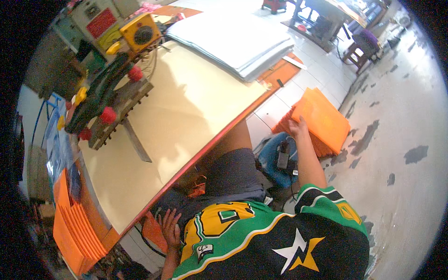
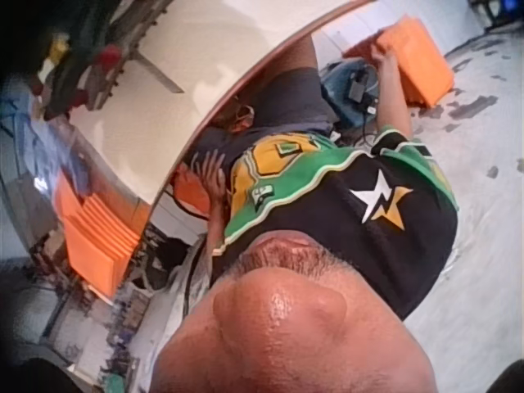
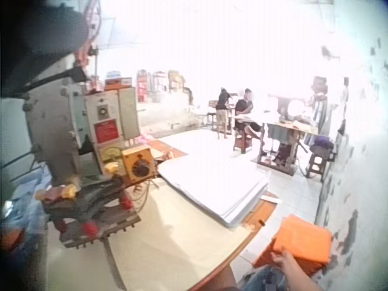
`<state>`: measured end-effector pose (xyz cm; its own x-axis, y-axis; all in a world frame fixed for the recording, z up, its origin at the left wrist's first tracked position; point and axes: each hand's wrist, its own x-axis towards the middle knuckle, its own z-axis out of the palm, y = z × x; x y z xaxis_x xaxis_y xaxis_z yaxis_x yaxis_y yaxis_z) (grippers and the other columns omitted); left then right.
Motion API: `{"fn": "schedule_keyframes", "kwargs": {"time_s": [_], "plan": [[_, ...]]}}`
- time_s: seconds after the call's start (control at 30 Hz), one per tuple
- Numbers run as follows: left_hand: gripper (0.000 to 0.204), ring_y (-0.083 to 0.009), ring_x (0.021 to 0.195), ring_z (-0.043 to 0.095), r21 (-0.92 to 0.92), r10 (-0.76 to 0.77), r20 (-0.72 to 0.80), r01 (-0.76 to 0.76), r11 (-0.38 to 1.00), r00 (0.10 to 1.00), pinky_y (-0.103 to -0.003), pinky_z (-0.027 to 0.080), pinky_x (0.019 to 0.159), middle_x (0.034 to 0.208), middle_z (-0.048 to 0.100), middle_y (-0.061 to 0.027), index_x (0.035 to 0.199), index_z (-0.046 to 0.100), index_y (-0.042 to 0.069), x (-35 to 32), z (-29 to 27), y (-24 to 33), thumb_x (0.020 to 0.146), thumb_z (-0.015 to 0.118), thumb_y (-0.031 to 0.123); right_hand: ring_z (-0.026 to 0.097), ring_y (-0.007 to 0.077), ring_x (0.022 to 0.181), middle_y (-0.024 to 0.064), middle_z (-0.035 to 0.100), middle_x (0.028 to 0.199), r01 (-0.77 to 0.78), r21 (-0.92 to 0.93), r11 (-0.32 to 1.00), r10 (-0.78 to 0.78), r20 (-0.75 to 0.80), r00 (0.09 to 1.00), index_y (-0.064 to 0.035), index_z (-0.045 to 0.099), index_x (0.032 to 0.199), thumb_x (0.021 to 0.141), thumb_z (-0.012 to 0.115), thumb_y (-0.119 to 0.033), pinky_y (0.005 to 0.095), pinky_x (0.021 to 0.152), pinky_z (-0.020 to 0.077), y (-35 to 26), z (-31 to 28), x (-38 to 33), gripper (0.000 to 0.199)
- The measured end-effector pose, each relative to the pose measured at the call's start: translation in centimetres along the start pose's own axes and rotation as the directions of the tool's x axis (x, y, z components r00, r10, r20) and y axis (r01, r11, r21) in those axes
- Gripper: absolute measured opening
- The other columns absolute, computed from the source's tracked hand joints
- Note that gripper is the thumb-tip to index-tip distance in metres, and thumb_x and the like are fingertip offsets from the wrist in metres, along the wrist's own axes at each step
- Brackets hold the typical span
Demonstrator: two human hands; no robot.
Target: The person assembles plastic book covers by placing orange plastic sheets and white paper inserts onto a heat-sealing machine and pressing the pedal to seal them together.
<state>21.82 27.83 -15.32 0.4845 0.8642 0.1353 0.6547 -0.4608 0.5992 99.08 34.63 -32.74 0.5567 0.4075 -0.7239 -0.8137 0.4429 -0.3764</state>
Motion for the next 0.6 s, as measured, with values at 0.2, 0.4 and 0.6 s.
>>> {"fn": "schedule_keyframes", "kwargs": {"time_s": [0.2,0.4,0.6], "plan": [[0.043,-0.0336,0.142,0.048,0.021,-0.064,-0.025,0.064,0.998,0.998,-0.060,0.016,0.123,0.146,0.061,-0.0085,0.131,0.069,0.015,-1.7,-0.7,0.1,0.102,0.042,0.031,0.067,0.0355,0.110,0.0162,0.066,0.124,-0.089,0.156,0.984,0.100,-0.066,0.993,-0.0006,0.057,0.128,0.096,0.068,-0.045,0.0492,0.093,0.0600,1.8,0.3,2.0,0.056],[0.042,-0.0324,0.142,0.048,-0.024,-0.054,-0.028,0.054,0.998,0.998,-0.060,0.016,0.123,0.147,0.060,-0.0072,0.135,0.067,0.017,-1.2,-0.9,-0.2,0.101,0.044,0.029,0.067,0.0310,0.095,0.0144,0.068,0.113,0.109,-0.161,0.981,-0.114,-0.023,0.993,-0.0068,0.062,0.123,0.098,0.057,-0.055,0.0441,0.078,0.0572,-0.3,0.1,-0.2,0.055],[0.040,-0.0292,0.143,0.047,-0.015,-0.052,-0.034,0.051,0.999,0.998,-0.058,0.016,0.124,0.148,0.059,-0.0054,0.132,0.069,0.018,-2.0,-0.7,-0.2,0.097,0.050,0.024,0.068,0.0281,0.093,0.0161,0.070,0.107,0.203,-0.043,0.978,-0.192,0.172,0.966,-0.0053,0.065,0.117,0.100,0.061,-0.048,0.0443,0.079,0.0591,-1.1,4.4,-7.3,0.046]]}}
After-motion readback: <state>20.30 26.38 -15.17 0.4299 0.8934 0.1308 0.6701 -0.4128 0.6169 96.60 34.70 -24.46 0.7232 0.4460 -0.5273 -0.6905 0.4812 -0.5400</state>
